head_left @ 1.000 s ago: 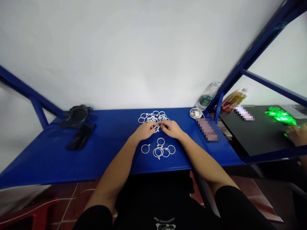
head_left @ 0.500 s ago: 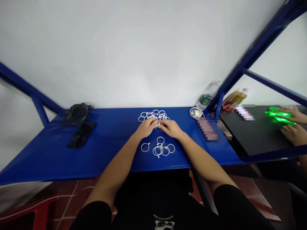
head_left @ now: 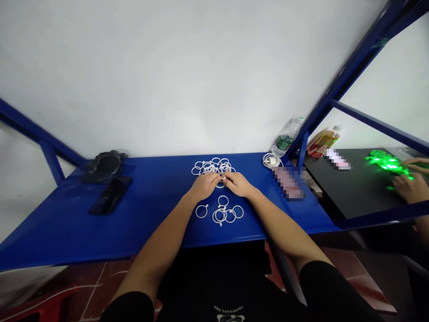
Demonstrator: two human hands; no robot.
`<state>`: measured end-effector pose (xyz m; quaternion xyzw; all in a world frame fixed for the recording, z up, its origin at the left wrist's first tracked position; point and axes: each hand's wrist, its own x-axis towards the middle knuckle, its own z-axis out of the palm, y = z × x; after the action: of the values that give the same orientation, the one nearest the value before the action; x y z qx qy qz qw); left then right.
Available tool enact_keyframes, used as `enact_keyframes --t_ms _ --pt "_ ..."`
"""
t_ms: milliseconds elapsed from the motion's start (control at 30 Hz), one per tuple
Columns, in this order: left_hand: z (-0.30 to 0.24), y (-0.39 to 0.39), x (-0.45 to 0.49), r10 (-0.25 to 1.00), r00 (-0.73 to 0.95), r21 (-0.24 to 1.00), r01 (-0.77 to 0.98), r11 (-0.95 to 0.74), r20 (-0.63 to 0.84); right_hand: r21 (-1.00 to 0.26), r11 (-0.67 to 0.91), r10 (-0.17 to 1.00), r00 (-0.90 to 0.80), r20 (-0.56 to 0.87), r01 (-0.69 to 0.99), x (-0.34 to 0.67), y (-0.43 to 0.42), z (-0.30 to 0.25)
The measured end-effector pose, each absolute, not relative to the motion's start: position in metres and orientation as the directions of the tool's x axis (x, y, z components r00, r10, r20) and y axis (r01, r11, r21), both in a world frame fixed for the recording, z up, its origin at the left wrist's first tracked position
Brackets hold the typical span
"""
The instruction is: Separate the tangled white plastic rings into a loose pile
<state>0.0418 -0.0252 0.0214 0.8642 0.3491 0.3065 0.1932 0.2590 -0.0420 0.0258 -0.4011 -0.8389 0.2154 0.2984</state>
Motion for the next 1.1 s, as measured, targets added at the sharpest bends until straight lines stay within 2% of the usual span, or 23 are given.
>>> enact_keyframes --t_ms 300,500,567,667,733,833,967,1100 --pt "0.018 -0.029 0.046 0.722 0.59 0.521 0.514 -0.681 0.361 -0.566 0.62 0.779 -0.517 0.356 0.543 0.259 -0.038 0.021" --pt "0.019 -0.029 0.046 0.706 0.574 0.521 0.487 -0.701 0.414 -0.552 0.64 0.768 -0.484 0.42 0.535 0.258 -0.038 0.019" --pt "0.017 -0.025 0.043 0.71 0.499 0.502 0.503 -0.704 0.496 -0.567 0.607 0.795 -0.415 0.443 0.557 0.258 -0.04 0.02" --pt "0.013 -0.016 0.035 0.739 0.277 0.477 0.615 -0.628 0.614 -0.61 0.526 0.846 -0.29 0.447 0.593 0.26 -0.042 0.026" --pt "0.009 -0.01 0.031 0.777 0.191 0.483 0.687 -0.543 0.6 -0.608 0.524 0.851 -0.331 0.408 0.597 0.261 -0.044 0.031" --pt "0.006 -0.005 0.027 0.826 0.149 0.496 0.737 -0.459 0.543 -0.584 0.556 0.824 -0.486 0.293 0.591 0.259 -0.048 0.036" --pt "0.01 -0.003 0.023 0.834 0.056 0.569 0.706 -0.422 0.549 -0.527 0.563 0.794 -0.593 0.131 0.637 0.255 -0.051 0.035" --pt "0.016 -0.003 0.019 0.832 0.033 0.613 0.66 -0.434 0.554 -0.486 0.599 0.755 -0.65 0.08 0.636 0.253 -0.049 0.029"
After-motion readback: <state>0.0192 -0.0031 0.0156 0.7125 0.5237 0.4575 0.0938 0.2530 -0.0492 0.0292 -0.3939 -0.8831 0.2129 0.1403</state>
